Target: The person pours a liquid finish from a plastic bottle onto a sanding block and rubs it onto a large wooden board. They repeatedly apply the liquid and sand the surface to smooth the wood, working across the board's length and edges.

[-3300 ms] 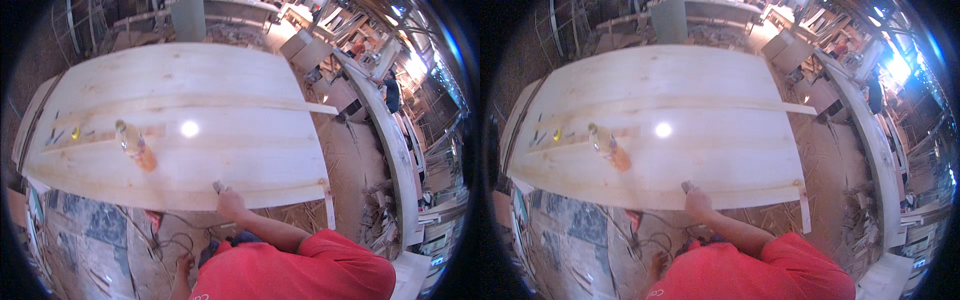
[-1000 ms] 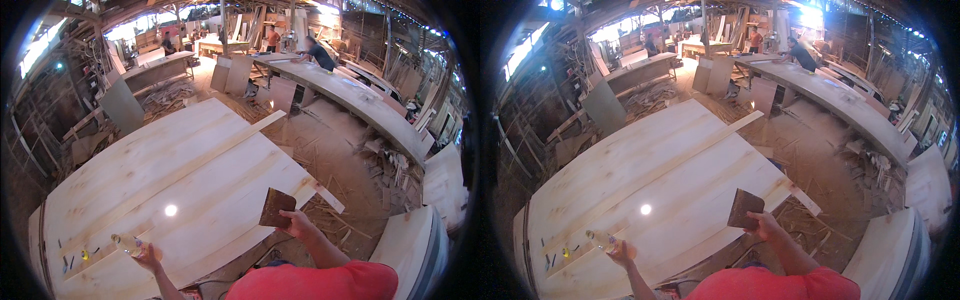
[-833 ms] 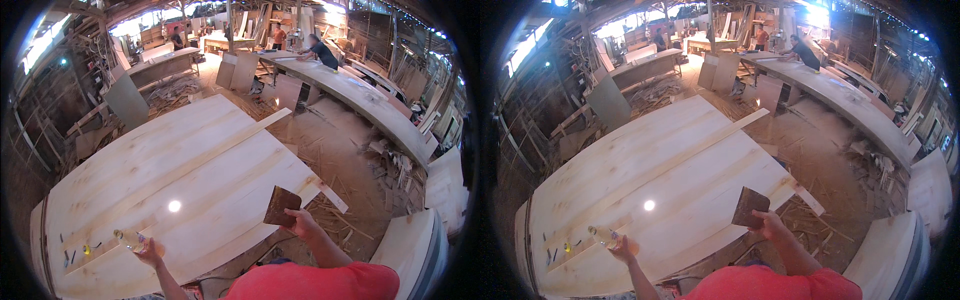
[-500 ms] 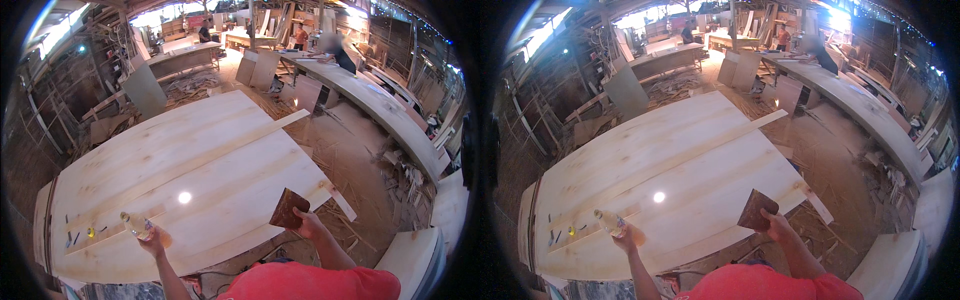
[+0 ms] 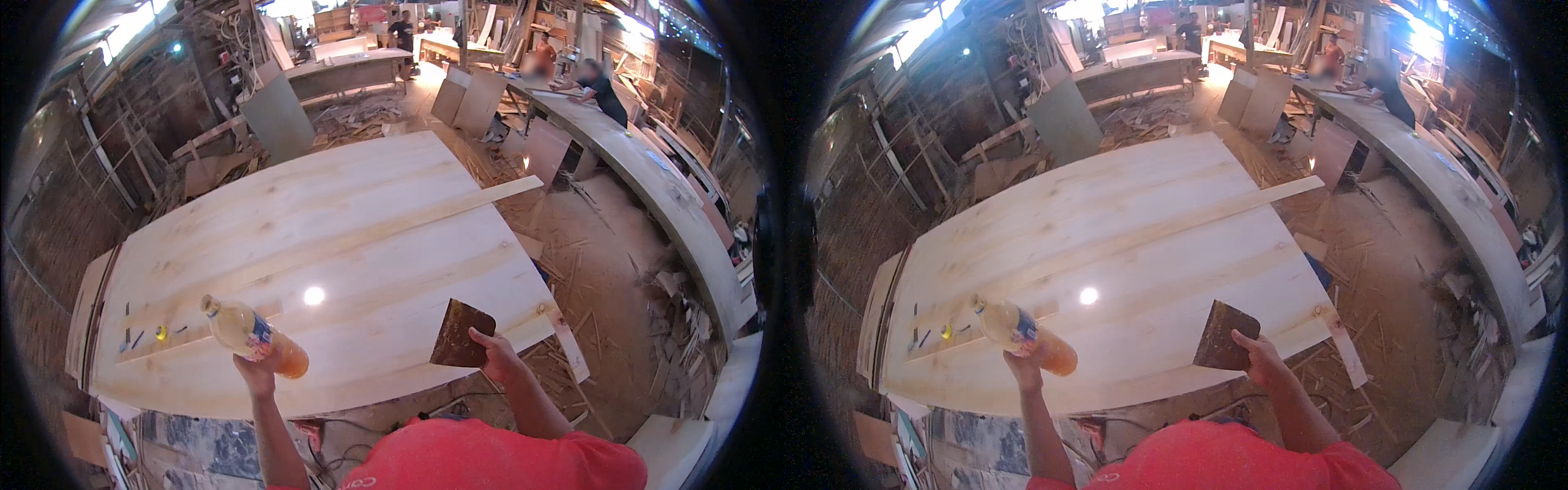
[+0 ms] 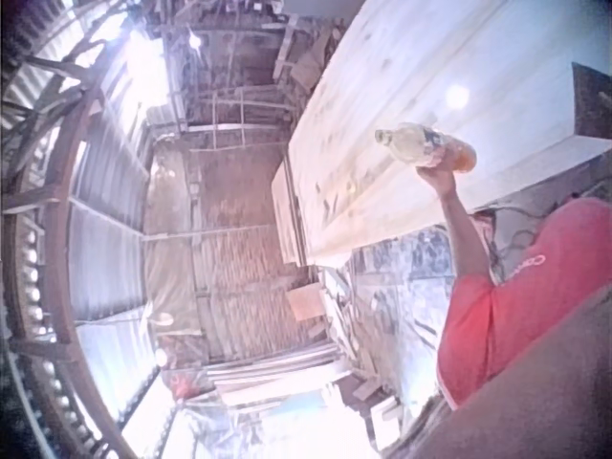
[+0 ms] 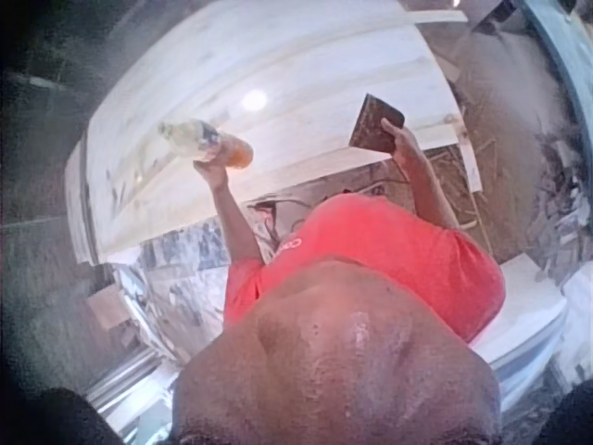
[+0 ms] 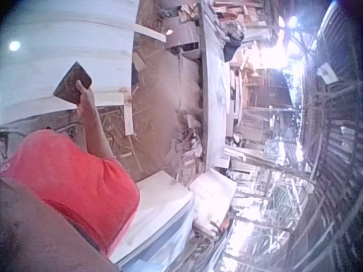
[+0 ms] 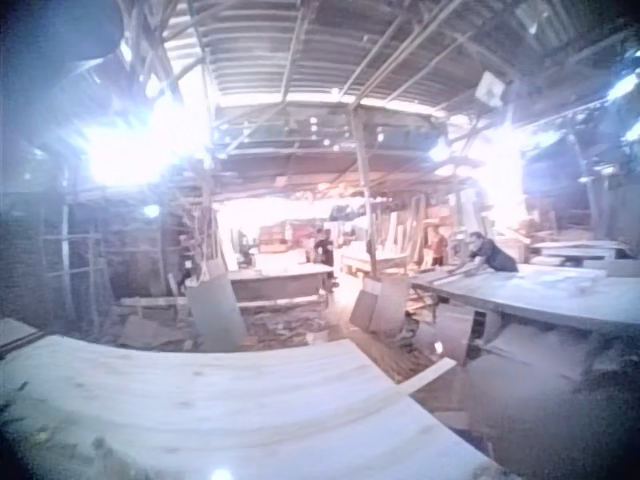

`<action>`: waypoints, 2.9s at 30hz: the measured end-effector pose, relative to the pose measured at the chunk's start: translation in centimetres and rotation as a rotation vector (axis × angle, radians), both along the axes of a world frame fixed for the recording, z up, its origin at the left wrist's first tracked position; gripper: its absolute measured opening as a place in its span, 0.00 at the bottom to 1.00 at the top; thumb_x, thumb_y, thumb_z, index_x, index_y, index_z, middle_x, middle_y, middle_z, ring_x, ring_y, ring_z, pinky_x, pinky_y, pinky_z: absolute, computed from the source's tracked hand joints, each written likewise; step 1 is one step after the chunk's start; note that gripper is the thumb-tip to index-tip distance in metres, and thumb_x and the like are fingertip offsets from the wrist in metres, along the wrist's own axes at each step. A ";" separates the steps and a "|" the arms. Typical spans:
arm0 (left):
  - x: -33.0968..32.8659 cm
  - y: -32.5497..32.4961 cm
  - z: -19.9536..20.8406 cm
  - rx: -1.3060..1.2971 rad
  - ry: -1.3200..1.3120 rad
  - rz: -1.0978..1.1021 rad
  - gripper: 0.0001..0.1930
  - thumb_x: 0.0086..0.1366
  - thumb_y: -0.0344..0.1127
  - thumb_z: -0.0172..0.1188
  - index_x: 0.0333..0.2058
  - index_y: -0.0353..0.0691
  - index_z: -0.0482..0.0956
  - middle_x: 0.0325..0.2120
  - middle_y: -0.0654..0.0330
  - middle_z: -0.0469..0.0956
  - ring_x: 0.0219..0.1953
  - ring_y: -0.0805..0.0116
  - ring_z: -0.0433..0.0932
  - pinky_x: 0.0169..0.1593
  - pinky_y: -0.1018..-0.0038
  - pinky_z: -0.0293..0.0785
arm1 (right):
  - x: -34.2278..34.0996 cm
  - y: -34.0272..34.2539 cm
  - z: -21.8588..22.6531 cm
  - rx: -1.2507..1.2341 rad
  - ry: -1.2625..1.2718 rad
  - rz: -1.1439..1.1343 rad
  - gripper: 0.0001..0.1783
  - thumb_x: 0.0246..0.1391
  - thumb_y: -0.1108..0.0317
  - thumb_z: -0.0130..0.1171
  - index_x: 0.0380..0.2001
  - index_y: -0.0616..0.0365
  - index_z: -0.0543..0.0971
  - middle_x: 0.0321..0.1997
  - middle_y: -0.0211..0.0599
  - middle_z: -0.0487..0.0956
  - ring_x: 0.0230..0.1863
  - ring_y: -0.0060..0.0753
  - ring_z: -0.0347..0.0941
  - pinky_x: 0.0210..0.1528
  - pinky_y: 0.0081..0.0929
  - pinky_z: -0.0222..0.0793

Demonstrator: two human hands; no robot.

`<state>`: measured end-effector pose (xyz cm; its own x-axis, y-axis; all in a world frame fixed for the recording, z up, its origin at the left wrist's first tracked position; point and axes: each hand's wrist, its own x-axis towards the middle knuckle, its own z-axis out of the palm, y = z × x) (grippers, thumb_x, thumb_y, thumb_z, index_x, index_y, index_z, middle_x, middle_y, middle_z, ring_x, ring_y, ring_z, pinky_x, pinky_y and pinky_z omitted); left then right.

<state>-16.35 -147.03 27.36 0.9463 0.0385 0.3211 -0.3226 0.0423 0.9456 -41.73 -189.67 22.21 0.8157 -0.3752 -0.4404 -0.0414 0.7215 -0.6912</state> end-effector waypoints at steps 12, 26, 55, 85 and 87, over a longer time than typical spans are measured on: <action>1.3 -2.8 -2.2 -0.015 0.024 0.099 0.32 0.51 0.27 0.81 0.54 0.34 0.75 0.47 0.57 0.82 0.47 0.68 0.82 0.53 0.68 0.80 | -4.3 -1.8 -0.6 -0.012 0.174 -0.094 0.22 0.65 0.62 0.65 0.56 0.61 0.76 0.52 0.42 0.83 0.51 0.45 0.83 0.55 0.51 0.81; 4.1 -5.8 -11.4 0.195 0.092 0.068 0.41 0.46 0.36 0.86 0.56 0.36 0.70 0.50 0.55 0.81 0.50 0.64 0.82 0.51 0.65 0.82 | 1.9 3.4 3.2 -0.237 0.100 0.071 0.25 0.69 0.61 0.61 0.64 0.58 0.71 0.60 0.38 0.79 0.58 0.40 0.80 0.52 0.46 0.83; 2.4 -4.6 -12.2 0.081 0.072 0.013 0.64 0.44 0.31 0.84 0.74 0.33 0.48 0.65 0.46 0.68 0.65 0.54 0.71 0.67 0.62 0.69 | 19.9 22.4 14.2 -2.194 -0.451 0.223 0.46 0.53 0.63 0.68 0.75 0.34 0.62 0.74 0.40 0.62 0.78 0.49 0.54 0.72 0.69 0.52; -37.4 -26.0 -24.0 0.988 0.153 -1.395 0.11 0.64 0.36 0.68 0.40 0.35 0.87 0.37 0.49 0.84 0.38 0.56 0.83 0.43 0.64 0.77 | -37.5 -5.4 -3.3 -1.251 0.300 -0.076 0.08 0.55 0.63 0.69 0.33 0.55 0.83 0.34 0.41 0.80 0.36 0.48 0.81 0.39 0.43 0.76; -39.3 -28.3 -25.4 1.236 0.294 -1.564 0.18 0.66 0.47 0.66 0.46 0.39 0.87 0.43 0.46 0.86 0.44 0.53 0.86 0.48 0.61 0.80 | -42.6 -7.2 -3.7 -1.232 0.392 -0.111 0.08 0.55 0.63 0.68 0.33 0.55 0.83 0.34 0.41 0.80 0.36 0.49 0.80 0.39 0.43 0.76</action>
<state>-55.69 -175.35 1.97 -0.0417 -0.7872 -0.6153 -0.5188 -0.5092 0.6867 -84.34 -196.91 18.56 0.6503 -0.7586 0.0396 -0.3723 -0.3637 -0.8539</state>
